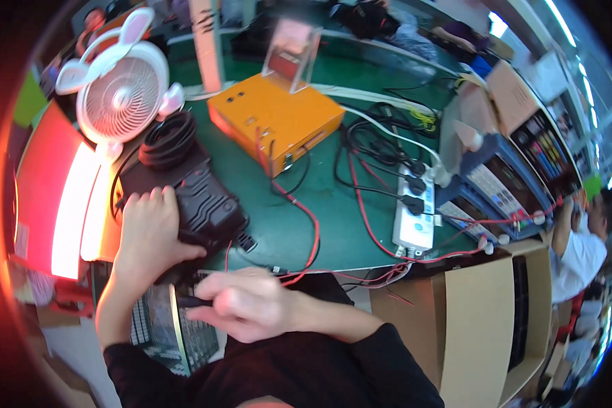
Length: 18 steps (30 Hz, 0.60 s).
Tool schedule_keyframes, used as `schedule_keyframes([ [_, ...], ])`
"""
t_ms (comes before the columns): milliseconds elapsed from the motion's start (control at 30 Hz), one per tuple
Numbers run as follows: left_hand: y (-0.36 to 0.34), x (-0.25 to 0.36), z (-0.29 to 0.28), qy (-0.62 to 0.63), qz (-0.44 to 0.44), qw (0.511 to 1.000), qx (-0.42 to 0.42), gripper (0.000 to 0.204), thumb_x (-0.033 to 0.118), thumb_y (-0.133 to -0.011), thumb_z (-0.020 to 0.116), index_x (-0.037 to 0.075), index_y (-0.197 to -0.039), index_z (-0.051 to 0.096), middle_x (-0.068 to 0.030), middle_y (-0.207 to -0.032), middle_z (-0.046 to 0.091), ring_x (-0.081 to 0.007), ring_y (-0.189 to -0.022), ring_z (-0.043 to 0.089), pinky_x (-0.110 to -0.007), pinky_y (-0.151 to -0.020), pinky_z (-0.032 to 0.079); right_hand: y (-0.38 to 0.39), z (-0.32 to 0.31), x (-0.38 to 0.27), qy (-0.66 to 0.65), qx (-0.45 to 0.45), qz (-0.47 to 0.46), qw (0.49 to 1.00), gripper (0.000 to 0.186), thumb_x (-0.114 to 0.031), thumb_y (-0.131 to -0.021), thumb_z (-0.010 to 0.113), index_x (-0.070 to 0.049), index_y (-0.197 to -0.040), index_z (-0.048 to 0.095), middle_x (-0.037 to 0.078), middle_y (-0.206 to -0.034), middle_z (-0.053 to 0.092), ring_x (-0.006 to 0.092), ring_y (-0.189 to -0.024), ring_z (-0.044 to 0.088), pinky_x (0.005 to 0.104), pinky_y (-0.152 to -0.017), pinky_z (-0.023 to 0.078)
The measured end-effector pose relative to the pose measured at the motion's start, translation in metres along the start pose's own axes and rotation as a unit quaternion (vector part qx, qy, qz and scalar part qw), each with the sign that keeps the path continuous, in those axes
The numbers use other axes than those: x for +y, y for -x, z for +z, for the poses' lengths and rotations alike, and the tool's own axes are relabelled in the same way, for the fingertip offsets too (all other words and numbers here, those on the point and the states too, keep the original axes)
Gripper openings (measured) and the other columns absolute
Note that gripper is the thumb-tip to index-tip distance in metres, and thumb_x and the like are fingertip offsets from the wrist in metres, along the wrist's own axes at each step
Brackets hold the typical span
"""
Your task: Testing and assembling components of a solar power kit at a workbench.
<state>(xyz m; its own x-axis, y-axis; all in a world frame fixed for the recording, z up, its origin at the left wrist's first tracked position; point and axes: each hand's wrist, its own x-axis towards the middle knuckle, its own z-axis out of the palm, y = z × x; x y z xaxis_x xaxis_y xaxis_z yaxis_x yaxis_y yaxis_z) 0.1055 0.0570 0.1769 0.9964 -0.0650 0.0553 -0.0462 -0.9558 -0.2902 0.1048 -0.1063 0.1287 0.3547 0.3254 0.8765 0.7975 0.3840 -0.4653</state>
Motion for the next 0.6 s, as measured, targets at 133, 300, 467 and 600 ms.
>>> schedule_keyframes([
  [133,0.007,-0.001,0.009,-0.002,-0.015,1.0,0.006,0.079,0.049,-0.053,0.076,-0.006,-0.103,0.048,-0.0039,-0.076,0.053,-0.0174,-0.076,0.055,-0.029,-0.07,0.04,-0.023,-0.051,0.003,-0.073,-0.428,0.363,0.824,0.031,-0.018,-0.076,0.069,0.001,-0.095,0.054,0.011,-0.085,0.063,0.0262,-0.072,0.063,0.03,-0.063,0.05],
  [300,0.027,0.002,0.017,0.154,0.02,0.969,0.192,0.102,0.037,-0.051,0.078,-0.001,-0.132,0.029,-0.0133,-0.111,0.049,-0.027,-0.098,0.05,-0.039,-0.086,0.037,-0.062,-0.08,0.008,0.145,-0.408,0.262,0.863,0.036,-0.021,-0.076,0.068,-0.002,-0.103,0.057,0.012,-0.101,0.06,0.0284,-0.092,0.06,0.0342,-0.078,0.048],
  [467,0.042,-0.002,0.035,0.212,0.08,0.862,0.453,0.064,0.049,-0.068,0.068,0.003,-0.109,0.049,-0.0127,-0.101,0.056,-0.0283,-0.095,0.054,-0.045,-0.085,0.04,-0.106,-0.038,0.104,0.221,-0.259,0.138,0.93,0.024,-0.02,-0.085,0.053,0.003,-0.092,0.055,0.019,-0.089,0.06,0.036,-0.086,0.057,0.0402,-0.072,0.045],
  [600,0.057,-0.016,0.046,0.176,0.048,0.86,0.477,0.063,0.046,-0.071,0.067,0.002,-0.112,0.046,-0.0122,-0.099,0.055,-0.0285,-0.091,0.053,-0.043,-0.081,0.041,-0.134,-0.008,0.194,0.34,-0.278,0.402,0.803,0.06,-0.046,-0.073,0.063,0.009,-0.097,0.057,0.026,-0.096,0.06,0.0365,-0.093,0.058,0.0401,-0.078,0.046],
])
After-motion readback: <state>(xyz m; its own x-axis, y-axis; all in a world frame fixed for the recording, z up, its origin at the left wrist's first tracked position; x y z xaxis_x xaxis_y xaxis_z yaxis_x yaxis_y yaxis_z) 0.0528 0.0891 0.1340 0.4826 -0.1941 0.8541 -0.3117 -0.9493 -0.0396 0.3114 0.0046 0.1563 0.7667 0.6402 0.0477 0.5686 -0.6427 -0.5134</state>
